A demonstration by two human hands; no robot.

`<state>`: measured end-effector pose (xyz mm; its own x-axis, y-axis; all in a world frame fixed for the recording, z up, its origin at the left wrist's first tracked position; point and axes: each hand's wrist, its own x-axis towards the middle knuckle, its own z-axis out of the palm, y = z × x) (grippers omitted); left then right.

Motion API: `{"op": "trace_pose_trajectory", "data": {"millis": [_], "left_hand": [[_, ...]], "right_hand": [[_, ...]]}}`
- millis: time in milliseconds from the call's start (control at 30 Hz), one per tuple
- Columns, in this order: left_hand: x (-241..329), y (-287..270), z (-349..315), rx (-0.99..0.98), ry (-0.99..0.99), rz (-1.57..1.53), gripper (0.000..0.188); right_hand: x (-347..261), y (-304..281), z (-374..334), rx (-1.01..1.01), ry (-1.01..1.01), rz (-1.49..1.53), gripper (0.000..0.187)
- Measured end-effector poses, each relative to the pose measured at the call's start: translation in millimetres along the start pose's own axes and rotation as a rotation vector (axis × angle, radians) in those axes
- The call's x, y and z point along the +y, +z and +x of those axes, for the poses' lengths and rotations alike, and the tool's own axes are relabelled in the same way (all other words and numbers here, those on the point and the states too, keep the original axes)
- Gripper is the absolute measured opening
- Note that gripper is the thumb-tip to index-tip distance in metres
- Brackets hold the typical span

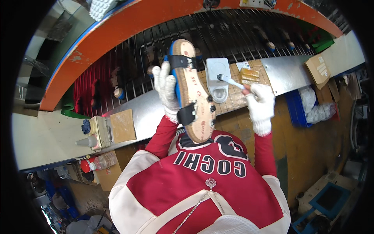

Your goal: The person holds a blue and black shoe with a wooden sole and repeatedly applies a white substance from a small container using a brush. The person rotates the shoe to cover different areas of the sole and occasionally dips the brush back into the container.

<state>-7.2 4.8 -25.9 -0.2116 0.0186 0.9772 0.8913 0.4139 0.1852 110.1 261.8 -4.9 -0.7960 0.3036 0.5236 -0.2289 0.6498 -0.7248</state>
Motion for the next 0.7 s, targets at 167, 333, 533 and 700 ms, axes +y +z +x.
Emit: {"op": "trace_pose_trajectory", "data": {"millis": [167,333,533,700], "left_hand": [[11.3,14.0,25.0,0.029,0.123,0.102,0.081],[26.9,14.8,30.2,0.016,0.105,0.101,0.064],[32.5,3.2,25.3,-0.100,0.144,0.109,0.067],[33.1,-2.3,27.0,-0.134,0.187,0.079,0.051]], "right_hand": [[-76.4,-31.7,14.3,0.066,-0.168,0.038,0.033],[-91.9,-14.6,7.3,-0.059,0.020,0.170,0.019],[-81.3,-0.2,19.5,-0.018,0.019,0.171,0.018],[-78.8,-1.1,39.0,0.051,-0.123,0.037,0.018]]}}
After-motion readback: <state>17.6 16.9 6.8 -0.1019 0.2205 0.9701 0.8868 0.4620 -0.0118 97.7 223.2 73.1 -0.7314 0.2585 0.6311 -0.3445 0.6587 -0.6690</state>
